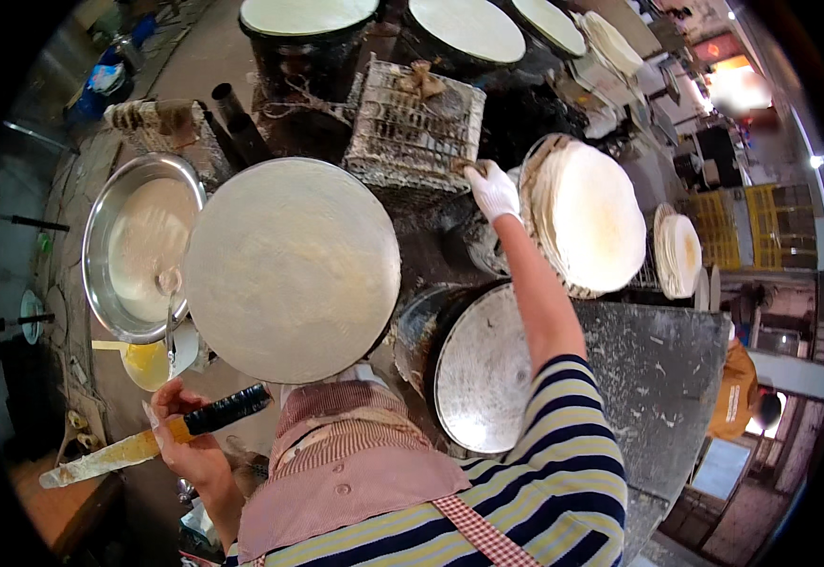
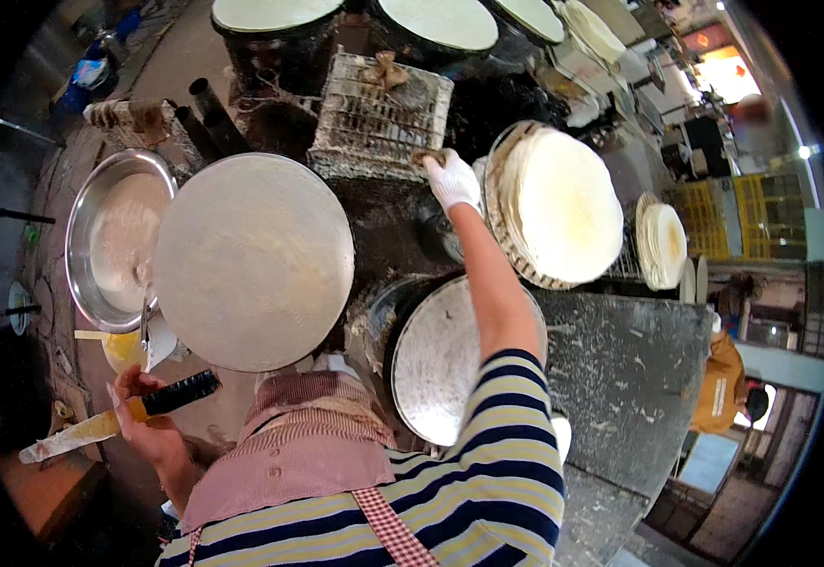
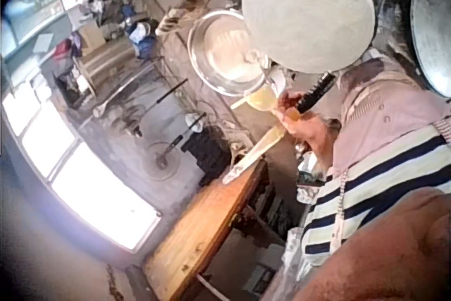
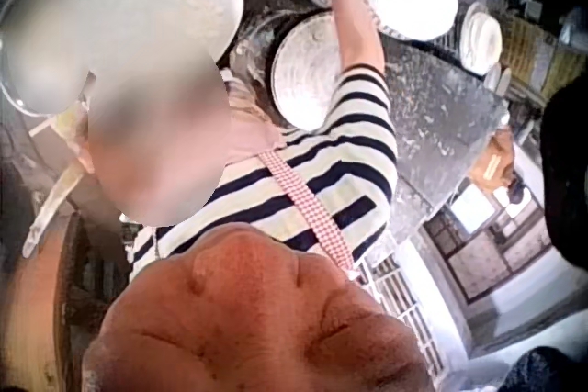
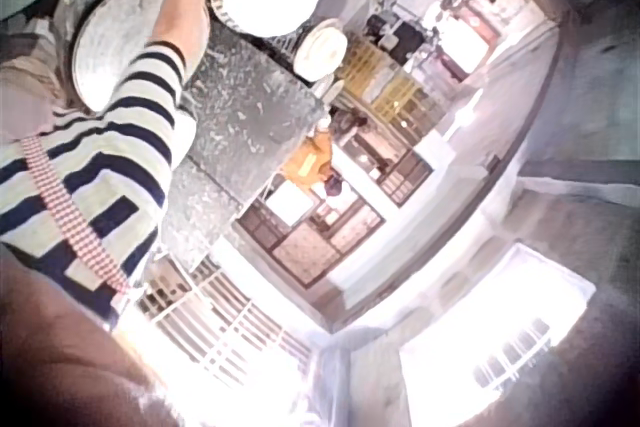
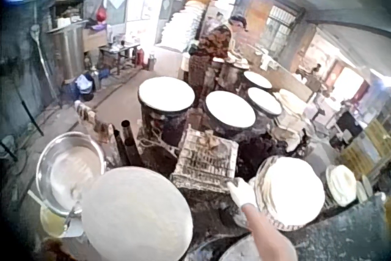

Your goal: The person ladles batter onto multiple hot griddles and spreads it into thin circles using a wooden spreader. They flip the crepes with a ladle and stack the finished ones on a nearby surface. The process is repeated continuously across several griddles.

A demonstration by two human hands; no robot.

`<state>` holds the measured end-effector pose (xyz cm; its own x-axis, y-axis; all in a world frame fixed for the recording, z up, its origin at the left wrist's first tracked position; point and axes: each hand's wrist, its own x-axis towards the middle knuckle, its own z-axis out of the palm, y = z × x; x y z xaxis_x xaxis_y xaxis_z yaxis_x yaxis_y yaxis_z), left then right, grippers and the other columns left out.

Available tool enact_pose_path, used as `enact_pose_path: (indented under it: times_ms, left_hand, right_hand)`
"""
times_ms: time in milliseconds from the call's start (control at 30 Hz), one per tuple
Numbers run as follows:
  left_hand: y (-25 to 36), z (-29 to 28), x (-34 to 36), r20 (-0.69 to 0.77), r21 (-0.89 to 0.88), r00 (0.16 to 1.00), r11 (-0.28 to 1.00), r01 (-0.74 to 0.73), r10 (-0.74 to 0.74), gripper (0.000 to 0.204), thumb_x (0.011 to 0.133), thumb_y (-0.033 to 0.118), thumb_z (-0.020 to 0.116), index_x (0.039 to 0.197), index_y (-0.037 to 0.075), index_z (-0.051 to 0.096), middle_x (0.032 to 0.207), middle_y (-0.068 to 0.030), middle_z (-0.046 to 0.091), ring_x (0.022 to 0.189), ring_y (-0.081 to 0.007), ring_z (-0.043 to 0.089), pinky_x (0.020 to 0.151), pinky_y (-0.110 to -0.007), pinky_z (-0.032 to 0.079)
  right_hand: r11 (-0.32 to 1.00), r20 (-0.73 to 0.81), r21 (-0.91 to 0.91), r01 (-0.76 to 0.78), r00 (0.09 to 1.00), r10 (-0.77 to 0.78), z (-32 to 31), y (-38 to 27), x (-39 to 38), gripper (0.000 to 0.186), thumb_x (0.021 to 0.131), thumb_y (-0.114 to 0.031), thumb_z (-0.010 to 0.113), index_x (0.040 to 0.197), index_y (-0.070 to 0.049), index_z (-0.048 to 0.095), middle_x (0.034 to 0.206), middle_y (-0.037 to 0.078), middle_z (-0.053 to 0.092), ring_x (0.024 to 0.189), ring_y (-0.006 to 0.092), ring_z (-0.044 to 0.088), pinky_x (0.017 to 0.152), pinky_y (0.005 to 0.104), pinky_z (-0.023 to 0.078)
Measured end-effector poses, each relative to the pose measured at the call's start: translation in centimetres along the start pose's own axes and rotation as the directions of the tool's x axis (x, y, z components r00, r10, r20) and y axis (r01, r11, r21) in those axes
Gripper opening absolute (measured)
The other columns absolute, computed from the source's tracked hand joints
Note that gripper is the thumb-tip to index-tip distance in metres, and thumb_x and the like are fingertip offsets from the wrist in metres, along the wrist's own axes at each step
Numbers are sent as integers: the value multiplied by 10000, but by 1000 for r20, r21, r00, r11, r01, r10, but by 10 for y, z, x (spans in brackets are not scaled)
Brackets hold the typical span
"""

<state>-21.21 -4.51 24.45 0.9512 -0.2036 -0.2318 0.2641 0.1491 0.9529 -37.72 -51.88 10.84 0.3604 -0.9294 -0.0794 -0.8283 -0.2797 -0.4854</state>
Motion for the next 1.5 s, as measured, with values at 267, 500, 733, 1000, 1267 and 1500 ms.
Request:
enact_pose_path:
  times_ms: [267, 500, 733, 1000, 1267, 1500]
  left_hand:
    - [4, -14, -20, -22, 9, 1000, 1000, 2, -1, 428, 882, 340, 320, 1039, -11, 510, 796, -71, 511, 722, -155, 502, 646, -274, 444]
    - [-14, 10, -10, -1, -10, 994, 994, 106, -106, 442, 936, 350, 304, 1110, 7, 523, 994, -59, 561, 916, -133, 509, 810, -271, 392]
    - [-73, 22, 37, 295, -1, 953, 998, 66, -63, 406, 910, 315, 438, 1221, 53, 443, 1102, -70, 443, 1017, -163, 437, 928, -304, 334]
    - [-175, -108, 177, -423, 311, 812, 778, 547, -402, 419, 832, 369, 540, 1040, 7, 505, 981, -148, 532, 918, -273, 528, 802, -372, 437]
    - [-225, -138, 251, 406, -433, 319, 127, 892, -856, 183, 844, 124, 369, 872, -25, 473, 631, -110, 461, 424, -183, 403, 372, -310, 377]
    - [-163, -133, 246, -6, 843, 925, 496, 209, -379, 197, 770, 57, 402, 924, -30, 490, 785, -203, 564, 701, -341, 556, 582, -431, 435]
  right_hand:
    - [998, 125, -39, -56, 990, 61, 69, -35, 59, 618, 750, -488, 508, 1123, 4, 514, 1093, 249, 547, 1015, 372, 525, 874, 395, 399]
    - [671, 176, 666, 326, 806, -565, 10, -161, -106, 353, 816, -216, 554, 1097, -3, 536, 995, 140, 593, 904, 248, 577, 815, 328, 441]
    - [743, 670, 512, 430, 342, -659, 26, -220, -267, 532, 777, -210, 587, 1232, -14, 393, 943, 226, 583, 871, 370, 580, 761, 386, 450]
    - [636, 821, 550, -542, 489, -294, 75, -240, -299, 245, 849, -87, 475, 1085, -34, 438, 812, 69, 548, 596, 95, 503, 473, 204, 389]
    - [797, 730, 483, -361, 669, -140, 116, -280, -323, 466, 870, -155, 454, 1306, -65, 318, 878, 56, 565, 504, 65, 454, 426, 201, 371]
    - [698, 726, 483, -528, 687, 18, 145, -283, -333, 419, 905, -261, 415, 1297, -119, 379, 722, 3, 484, 441, 43, 363, 380, 191, 307]
